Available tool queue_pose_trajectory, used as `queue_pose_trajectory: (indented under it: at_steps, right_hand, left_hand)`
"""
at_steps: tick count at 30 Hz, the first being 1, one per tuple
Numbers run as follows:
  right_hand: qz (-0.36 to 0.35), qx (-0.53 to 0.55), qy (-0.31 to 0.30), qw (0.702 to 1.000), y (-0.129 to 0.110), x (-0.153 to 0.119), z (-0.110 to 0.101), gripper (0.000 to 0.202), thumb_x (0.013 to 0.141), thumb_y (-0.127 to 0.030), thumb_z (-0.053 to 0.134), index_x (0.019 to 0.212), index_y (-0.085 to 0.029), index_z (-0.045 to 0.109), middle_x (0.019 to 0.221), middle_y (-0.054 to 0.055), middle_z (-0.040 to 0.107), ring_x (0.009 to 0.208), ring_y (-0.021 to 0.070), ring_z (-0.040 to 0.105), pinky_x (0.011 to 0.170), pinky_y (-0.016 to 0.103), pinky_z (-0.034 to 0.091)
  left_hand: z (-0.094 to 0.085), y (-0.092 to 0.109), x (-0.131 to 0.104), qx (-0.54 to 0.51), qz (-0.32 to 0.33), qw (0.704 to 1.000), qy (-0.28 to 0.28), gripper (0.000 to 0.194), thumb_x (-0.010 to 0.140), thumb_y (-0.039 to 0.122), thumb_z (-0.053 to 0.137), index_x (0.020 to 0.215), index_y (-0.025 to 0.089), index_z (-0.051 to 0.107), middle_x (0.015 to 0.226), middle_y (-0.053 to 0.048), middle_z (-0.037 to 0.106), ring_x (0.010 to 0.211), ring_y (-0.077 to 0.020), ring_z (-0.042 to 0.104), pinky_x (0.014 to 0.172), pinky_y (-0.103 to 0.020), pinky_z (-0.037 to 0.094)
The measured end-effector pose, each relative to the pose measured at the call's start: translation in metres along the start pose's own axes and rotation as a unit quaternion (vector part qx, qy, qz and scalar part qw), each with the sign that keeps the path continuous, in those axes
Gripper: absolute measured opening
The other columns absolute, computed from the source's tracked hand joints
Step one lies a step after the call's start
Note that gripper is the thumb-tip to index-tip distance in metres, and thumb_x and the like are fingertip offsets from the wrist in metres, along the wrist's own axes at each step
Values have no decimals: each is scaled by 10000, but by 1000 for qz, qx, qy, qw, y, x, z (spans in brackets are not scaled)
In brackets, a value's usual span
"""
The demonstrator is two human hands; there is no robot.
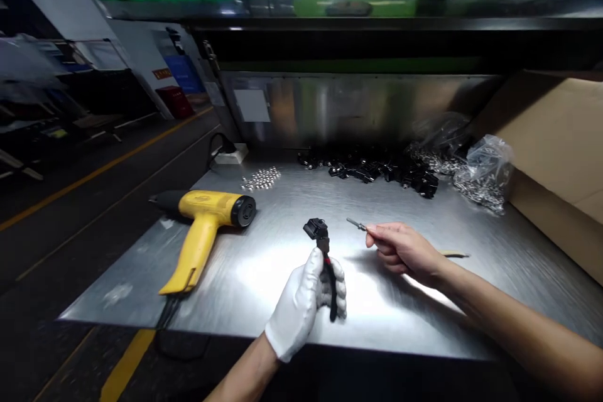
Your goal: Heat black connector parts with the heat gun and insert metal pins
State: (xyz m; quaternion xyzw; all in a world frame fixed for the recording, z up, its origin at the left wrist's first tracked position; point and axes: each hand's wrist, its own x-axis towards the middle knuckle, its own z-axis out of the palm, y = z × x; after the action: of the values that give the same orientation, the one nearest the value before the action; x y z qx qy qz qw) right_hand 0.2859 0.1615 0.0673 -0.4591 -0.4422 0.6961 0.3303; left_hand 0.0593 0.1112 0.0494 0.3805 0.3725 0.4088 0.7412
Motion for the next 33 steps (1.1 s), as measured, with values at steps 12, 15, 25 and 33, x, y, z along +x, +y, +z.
queue_pose_trajectory:
  at_steps: [12,15,25,33]
  right_hand:
    - [28,-474,64,878,-51,150,63,318,994,-403,617,1179,-146,642,1133,72,660,939,201,665,803,374,592]
    - [6,-562,73,824,-74,181,87,324,984,-397,633,1186,-145,648,1185,81,650,1014,233,656,863,400,581]
    - [-22,-755,64,652,-127,250,157,346,983,-369,638,1258,-160,616,1257,103,624,1073,235,640,911,443,567]
    - [-32,-822,68,564,-138,257,188,354,976,-366,650,1253,-146,618,1249,110,626,1071,237,642,909,439,567]
  left_hand:
    - [-41,5,-51,-12,130,979,155,563,977,668,374,910,154,594,721,-35,619,593,-144,582,550,-278,455]
    - [-46,6,-56,-19,137,975,173,566,978,664,377,904,151,604,714,-36,616,598,-143,586,554,-275,452]
    - [-52,0,-52,-36,119,978,165,725,838,833,431,869,134,620,694,-48,597,557,-144,579,506,-259,429]
    - [-58,-14,-43,-88,104,979,149,681,782,819,556,850,145,617,665,-42,587,549,-147,566,530,-271,446]
